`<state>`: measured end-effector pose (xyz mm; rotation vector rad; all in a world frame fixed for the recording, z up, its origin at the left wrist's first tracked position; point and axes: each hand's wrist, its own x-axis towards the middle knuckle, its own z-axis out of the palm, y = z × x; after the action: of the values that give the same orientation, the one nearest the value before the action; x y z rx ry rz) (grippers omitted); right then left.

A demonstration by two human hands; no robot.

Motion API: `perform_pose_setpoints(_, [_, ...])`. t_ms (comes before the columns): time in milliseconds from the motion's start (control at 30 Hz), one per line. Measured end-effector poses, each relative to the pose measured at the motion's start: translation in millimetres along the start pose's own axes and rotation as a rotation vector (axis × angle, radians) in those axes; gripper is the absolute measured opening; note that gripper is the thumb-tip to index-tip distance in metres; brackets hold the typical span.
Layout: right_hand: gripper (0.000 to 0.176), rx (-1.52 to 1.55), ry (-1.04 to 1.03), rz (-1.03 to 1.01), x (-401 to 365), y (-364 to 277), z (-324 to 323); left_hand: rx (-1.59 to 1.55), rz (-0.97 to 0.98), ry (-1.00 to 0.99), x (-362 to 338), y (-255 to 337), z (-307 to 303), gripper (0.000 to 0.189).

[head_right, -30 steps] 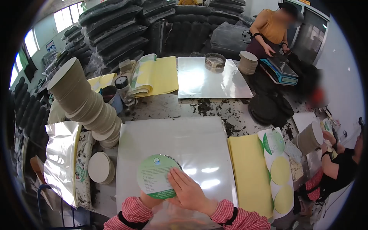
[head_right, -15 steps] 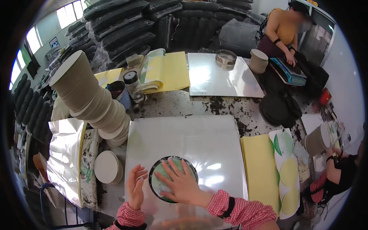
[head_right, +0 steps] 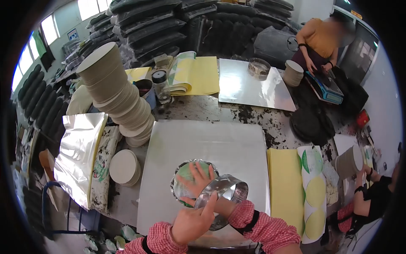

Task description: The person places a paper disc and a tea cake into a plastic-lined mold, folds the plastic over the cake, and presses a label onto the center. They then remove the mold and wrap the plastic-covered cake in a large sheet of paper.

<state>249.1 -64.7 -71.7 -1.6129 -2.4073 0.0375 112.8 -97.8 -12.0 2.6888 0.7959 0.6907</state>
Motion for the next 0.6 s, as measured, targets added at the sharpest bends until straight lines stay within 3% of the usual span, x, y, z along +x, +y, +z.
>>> perform_pose_setpoints(67, [0.088, 0.295, 0.24, 0.133, -10.3, 20.7, -11.1, 0.013, -0.021, 0.027, -4.9, 7.1, -9.5, 0.061])
perform_pose_setpoints(100, [0.09, 0.184, 0.293, 0.207, -15.2, 27.7, -21.1, 0.013, -0.029, 0.021, -11.6, 13.3, -12.3, 0.061])
perform_pose_setpoints(133, [0.09, 0.196, 0.272, 0.189, -14.1, 26.5, -12.2, 0.011, -0.058, 0.023, -16.9, 20.3, -13.6, 0.061])
perform_pose_setpoints(200, [0.09, 0.681, 0.228, 0.371, -8.7, 19.2, 17.2, -0.001, -0.091, 0.025, -22.1, 32.5, -15.6, 0.06])
perform_pose_setpoints(233, [0.075, 0.608, 0.356, 0.31, 3.6, -9.1, 20.7, -0.007, -0.129, 0.047, -24.7, 37.7, -16.6, 0.061])
perform_pose_setpoints(267, [0.075, 0.631, 0.341, 0.308, 6.1, -35.1, 30.3, -0.001, -0.151, 0.032, -28.6, 37.6, -20.9, 0.061])
perform_pose_setpoints(333, [0.058, 1.253, -0.286, -0.205, -2.9, -78.3, 45.6, 0.07, -0.266, 0.003, -40.0, 35.4, -32.2, 0.059])
perform_pose_setpoints(367, [0.058, 1.266, -0.282, -0.208, -6.1, -76.0, 44.7, 0.082, -0.345, -0.041, -51.0, 26.2, -25.4, 0.053])
perform_pose_setpoints(400, [0.049, 1.028, -0.256, -0.17, -11.9, -62.5, 41.1, 0.09, -0.346, -0.047, -59.3, 14.1, -20.3, 0.053])
perform_pose_setpoints(467, [0.035, 0.543, -0.297, -0.112, -13.3, -37.2, 29.9, 0.021, -0.601, -0.008, -75.4, -10.1, -7.4, 0.046])
perform_pose_setpoints(533, [0.033, 0.429, -0.191, -0.137, -29.8, -20.2, 20.9, -0.461, -0.907, -0.028, -92.0, -45.9, 5.9, 0.043])
perform_pose_setpoints(567, [0.033, 0.433, -0.2, -0.122, -38.2, -16.8, 18.2, -0.641, -0.877, 0.015, -106.1, -65.6, 12.6, 0.04])
perform_pose_setpoints(600, [0.042, 0.419, -0.076, -0.16, -46.8, -15.1, 15.3, -0.824, -0.852, 0.061, -122.9, -81.6, 12.1, 0.037])
